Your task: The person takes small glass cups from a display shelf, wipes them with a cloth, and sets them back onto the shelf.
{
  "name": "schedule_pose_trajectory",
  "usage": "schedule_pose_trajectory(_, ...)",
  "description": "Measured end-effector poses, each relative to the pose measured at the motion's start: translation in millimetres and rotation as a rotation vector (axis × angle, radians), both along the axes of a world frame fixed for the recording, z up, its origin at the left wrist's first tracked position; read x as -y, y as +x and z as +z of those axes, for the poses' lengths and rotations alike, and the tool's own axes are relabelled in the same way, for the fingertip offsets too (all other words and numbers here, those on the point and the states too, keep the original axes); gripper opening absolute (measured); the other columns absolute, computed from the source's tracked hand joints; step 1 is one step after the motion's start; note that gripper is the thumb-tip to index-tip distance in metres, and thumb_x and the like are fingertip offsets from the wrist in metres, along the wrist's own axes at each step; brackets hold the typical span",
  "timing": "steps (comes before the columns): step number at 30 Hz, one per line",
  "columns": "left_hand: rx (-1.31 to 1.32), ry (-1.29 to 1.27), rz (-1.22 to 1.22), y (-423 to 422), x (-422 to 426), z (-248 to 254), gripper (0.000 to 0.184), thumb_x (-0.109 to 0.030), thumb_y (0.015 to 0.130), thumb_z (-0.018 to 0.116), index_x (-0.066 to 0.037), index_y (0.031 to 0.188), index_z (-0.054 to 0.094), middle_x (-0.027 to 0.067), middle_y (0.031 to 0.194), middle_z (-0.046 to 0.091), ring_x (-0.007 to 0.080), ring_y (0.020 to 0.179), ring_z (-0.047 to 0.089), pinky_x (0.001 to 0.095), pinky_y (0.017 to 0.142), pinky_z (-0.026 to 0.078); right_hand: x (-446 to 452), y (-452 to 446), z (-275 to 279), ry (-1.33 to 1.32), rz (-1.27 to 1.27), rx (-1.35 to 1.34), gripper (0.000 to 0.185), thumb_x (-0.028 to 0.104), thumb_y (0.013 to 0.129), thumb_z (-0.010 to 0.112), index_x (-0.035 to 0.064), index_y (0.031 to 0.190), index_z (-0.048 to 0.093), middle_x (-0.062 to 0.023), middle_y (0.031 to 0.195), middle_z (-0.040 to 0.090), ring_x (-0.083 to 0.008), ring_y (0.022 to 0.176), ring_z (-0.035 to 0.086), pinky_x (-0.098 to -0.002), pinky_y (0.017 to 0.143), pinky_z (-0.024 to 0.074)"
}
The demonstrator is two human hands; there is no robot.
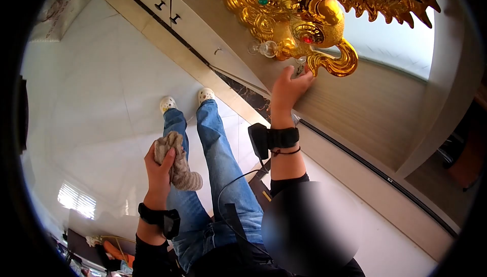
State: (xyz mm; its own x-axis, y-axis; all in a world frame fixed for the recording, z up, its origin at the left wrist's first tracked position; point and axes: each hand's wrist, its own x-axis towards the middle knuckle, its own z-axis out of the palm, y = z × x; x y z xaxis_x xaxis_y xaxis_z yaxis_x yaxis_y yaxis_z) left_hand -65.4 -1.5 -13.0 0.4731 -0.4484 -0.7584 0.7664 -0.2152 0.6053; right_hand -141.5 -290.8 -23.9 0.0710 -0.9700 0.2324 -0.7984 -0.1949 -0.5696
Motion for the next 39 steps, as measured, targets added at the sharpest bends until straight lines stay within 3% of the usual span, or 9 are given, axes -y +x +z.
schedule_pose_trajectory(7, -0.047, 0.003, 0.032, -4.6, 8.4, 2.2, 0.023, -0.011, 0.073, 0.059, 0.002, 0.091, 0.052, 0.0035, 0.079, 0.055, 0.008, 0.07, 0.051, 0.0202, 0.063, 0.043, 15.4, 2.4, -12.5, 0.036, -0.114, -0.032, 0.039, 0.016, 0.072, 0.05, -0.0057, 0.104, 0.045, -0.0168, 0.107, 0.042, -0.0268, 0.099, 0.042, -0.0327, 0.085, 0.0316)
schedule_pose_trajectory(9, -0.043, -0.001, -0.002, -6.1, 8.7, 1.9, 0.023, -0.011, 0.074, 0.059, 0.002, 0.091, 0.052, 0.0039, 0.078, 0.056, 0.0083, 0.069, 0.052, 0.0203, 0.063, 0.043, 17.5, 4.7, -19.4, -0.033, -0.07, -0.086, 0.044, 0.015, 0.071, 0.049, -0.0115, 0.104, 0.043, -0.0248, 0.107, 0.04, -0.0346, 0.104, 0.034, -0.0388, 0.091, 0.0237)
schedule_pose_trajectory(12, -0.062, 0.005, 0.001, -7.0, 10.3, 3.5, 0.023, -0.012, 0.074, 0.059, 0.002, 0.092, 0.052, 0.0043, 0.078, 0.056, 0.0087, 0.069, 0.053, 0.0203, 0.063, 0.043, 21.7, 3.7, -23.1, 0.014, -0.055, -0.104, 0.046, 0.014, 0.071, 0.047, -0.0118, 0.109, 0.041, -0.0256, 0.11, 0.038, -0.0354, 0.106, 0.032, -0.0388, 0.093, 0.0217)
schedule_pose_trajectory(25, -0.028, 0.025, -0.008, -8.0, 7.2, 1.1, 0.023, -0.012, 0.074, 0.059, 0.001, 0.092, 0.052, 0.0041, 0.078, 0.056, 0.0087, 0.068, 0.052, 0.0201, 0.062, 0.043, 28.3, -7.1, -30.1, 0.043, 0.03, -0.05, 0.042, 0.005, 0.069, 0.044, -0.0099, 0.108, 0.042, -0.0251, 0.108, 0.041, -0.0351, 0.104, 0.036, -0.0372, 0.092, 0.0247)
schedule_pose_trajectory(27, -0.039, 0.013, -0.015, -9.4, 6.2, 0.3, 0.023, -0.012, 0.074, 0.059, 0.001, 0.091, 0.052, 0.0041, 0.078, 0.056, 0.0088, 0.068, 0.052, 0.0202, 0.062, 0.043, 6.5, -10.2, -20.0, -0.189, 0.082, -0.077, 0.034, 0.003, 0.07, 0.045, -0.0041, 0.103, 0.047, -0.0135, 0.099, 0.046, -0.0249, 0.087, 0.047, -0.0298, 0.078, 0.0367)
schedule_pose_trajectory(28, -0.038, 0.01, -0.013, -10.0, 6.5, 0.4, 0.023, -0.012, 0.074, 0.059, 0.001, 0.091, 0.052, 0.0041, 0.078, 0.056, 0.0088, 0.068, 0.052, 0.0202, 0.062, 0.043, -4.8, -9.8, -12.1, -0.192, 0.084, -0.076, 0.034, 0.003, 0.07, 0.045, -0.0041, 0.103, 0.047, -0.0135, 0.099, 0.046, -0.0249, 0.087, 0.047, -0.0298, 0.078, 0.0367)
schedule_pose_trajectory(31, -0.008, 0.02, -0.009, -10.3, 7.9, 0.9, 0.023, -0.012, 0.074, 0.059, 0.001, 0.091, 0.052, 0.004, 0.078, 0.056, 0.009, 0.068, 0.052, 0.0203, 0.062, 0.043, -26.3, 4.0, 6.7, 0.008, 0.167, 0.096, 0.036, 0.008, 0.07, 0.056, -0.0039, 0.102, 0.047, -0.011, 0.093, 0.047, -0.0188, 0.079, 0.048, -0.0275, 0.069, 0.0397)
schedule_pose_trajectory(33, -0.012, 0.0, -0.007, -9.7, 8.8, 1.6, 0.023, -0.012, 0.074, 0.059, 0.001, 0.091, 0.052, 0.0041, 0.078, 0.056, 0.0089, 0.068, 0.052, 0.0202, 0.062, 0.043, -32.0, 16.2, 13.9, 0.069, 0.193, 0.114, 0.046, 0.022, 0.071, 0.064, -0.0018, 0.106, 0.047, -0.0049, 0.092, 0.047, -0.0075, 0.071, 0.047, -0.0203, 0.059, 0.0381)
schedule_pose_trajectory(39, -0.011, 0.03, -0.058, -11.2, 8.1, 1.4, 0.023, -0.011, 0.075, 0.057, 0.003, 0.093, 0.05, 0.0049, 0.079, 0.055, 0.0102, 0.069, 0.053, 0.0217, 0.062, 0.044, -30.9, 46.3, 11.0, 0.093, 0.219, 0.217, 0.045, 0.021, 0.067, 0.068, 0.0017, 0.102, 0.049, -0.0034, 0.084, 0.05, -0.0092, 0.064, 0.045, -0.022, 0.058, 0.038)
